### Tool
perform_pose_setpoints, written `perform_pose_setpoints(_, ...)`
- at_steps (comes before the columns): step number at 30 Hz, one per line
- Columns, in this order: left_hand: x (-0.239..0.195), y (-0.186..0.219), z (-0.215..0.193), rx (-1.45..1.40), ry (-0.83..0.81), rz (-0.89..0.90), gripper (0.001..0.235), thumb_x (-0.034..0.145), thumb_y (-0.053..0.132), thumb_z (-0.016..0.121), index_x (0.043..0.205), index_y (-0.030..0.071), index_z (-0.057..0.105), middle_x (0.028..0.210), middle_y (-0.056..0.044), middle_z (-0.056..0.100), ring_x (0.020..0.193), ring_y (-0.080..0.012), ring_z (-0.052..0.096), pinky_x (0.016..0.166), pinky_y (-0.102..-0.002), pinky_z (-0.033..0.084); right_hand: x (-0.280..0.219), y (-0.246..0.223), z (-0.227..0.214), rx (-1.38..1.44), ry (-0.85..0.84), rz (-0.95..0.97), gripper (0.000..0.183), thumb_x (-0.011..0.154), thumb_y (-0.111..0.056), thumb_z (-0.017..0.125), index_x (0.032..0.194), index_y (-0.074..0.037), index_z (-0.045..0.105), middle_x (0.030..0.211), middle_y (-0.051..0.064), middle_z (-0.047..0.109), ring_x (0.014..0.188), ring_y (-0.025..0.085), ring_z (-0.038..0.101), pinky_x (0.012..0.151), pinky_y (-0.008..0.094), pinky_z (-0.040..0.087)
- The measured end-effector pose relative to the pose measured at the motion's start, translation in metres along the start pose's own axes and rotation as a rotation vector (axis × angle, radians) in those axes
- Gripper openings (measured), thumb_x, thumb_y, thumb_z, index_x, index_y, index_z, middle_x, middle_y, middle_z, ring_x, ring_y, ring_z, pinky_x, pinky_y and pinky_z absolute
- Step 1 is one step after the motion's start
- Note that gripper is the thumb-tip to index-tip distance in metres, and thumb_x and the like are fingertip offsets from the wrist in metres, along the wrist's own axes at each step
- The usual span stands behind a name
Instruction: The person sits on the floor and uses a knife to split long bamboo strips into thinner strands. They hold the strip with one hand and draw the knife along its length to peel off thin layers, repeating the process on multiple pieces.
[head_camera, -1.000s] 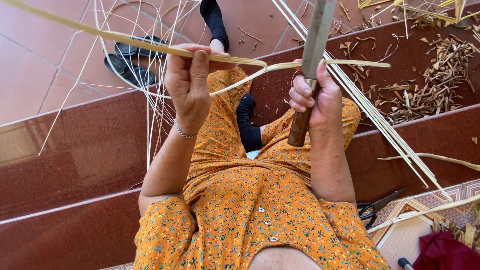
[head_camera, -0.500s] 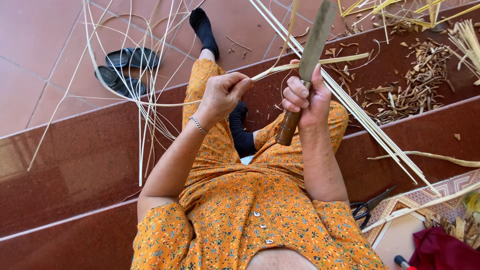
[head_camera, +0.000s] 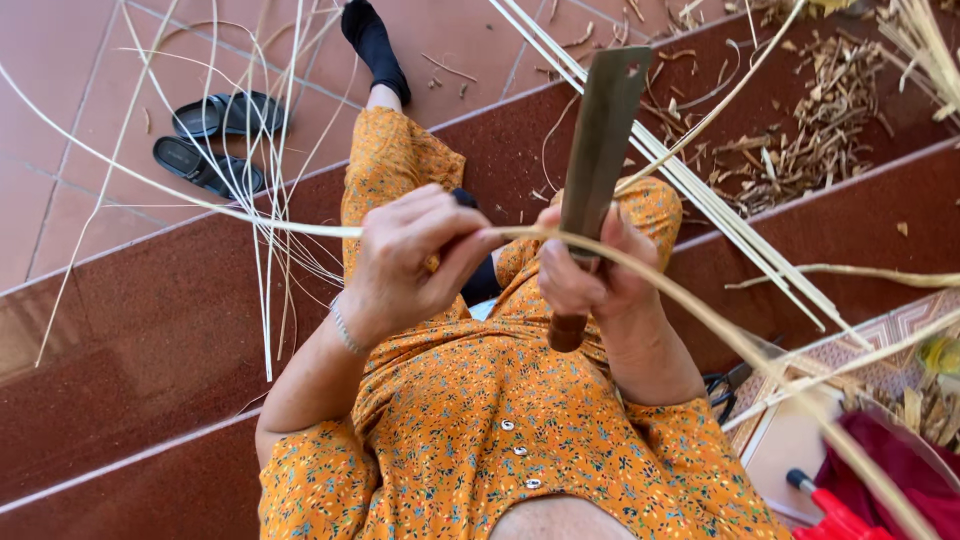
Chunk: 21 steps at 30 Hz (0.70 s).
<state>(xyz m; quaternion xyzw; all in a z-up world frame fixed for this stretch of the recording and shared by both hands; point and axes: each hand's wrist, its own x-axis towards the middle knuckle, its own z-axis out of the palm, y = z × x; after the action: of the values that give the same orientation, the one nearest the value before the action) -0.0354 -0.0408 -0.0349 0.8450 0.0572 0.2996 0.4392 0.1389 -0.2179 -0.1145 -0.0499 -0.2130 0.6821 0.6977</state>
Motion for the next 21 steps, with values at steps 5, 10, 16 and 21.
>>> perform_pose_setpoints(5,-0.005,0.052,-0.034,-0.011,-0.102,0.075,0.016,0.087,0.001,0.082,0.090,0.001,0.066,0.078,-0.008,0.065,0.063,-0.0221,0.056,0.057,-0.036,0.042,-0.016,0.006,0.059,0.000,0.093,0.077,0.050,0.110,-0.037,0.060,0.130,0.009,0.061,0.069,0.013,0.058,0.049,0.015,0.046,0.044,0.032,0.033)
perform_pose_setpoints(10,-0.019,0.076,-0.063,-0.090,-0.164,0.195,0.029,0.074,0.012,0.082,0.093,-0.003,0.066,0.078,-0.006,0.067,0.064,-0.0174,0.063,0.053,-0.030,0.047,-0.011,0.008,0.101,-0.093,-0.211,0.305,0.048,0.116,-0.035,0.053,0.141,0.005,0.057,0.085,0.014,0.067,0.057,0.013,0.055,0.054,0.026,0.043)
perform_pose_setpoints(16,-0.051,0.060,-0.097,-0.071,-0.376,0.242,0.021,0.079,0.016,0.075,0.099,0.010,0.076,0.080,0.003,0.068,0.070,-0.0111,0.068,0.066,-0.024,0.058,0.011,0.006,0.124,-0.407,-0.381,0.344,0.039,0.118,-0.033,0.048,0.136,0.000,0.058,0.091,0.005,0.070,0.072,0.014,0.068,0.067,0.027,0.053)
perform_pose_setpoints(21,-0.046,0.052,-0.097,-0.077,-0.395,0.282,0.015,0.082,0.013,0.073,0.097,0.011,0.075,0.082,0.003,0.071,0.072,-0.0106,0.070,0.068,-0.025,0.060,0.009,0.007,0.127,-0.413,-0.349,0.265,0.034,0.125,-0.033,0.048,0.138,-0.003,0.056,0.100,0.004,0.071,0.079,0.014,0.067,0.072,0.026,0.054)
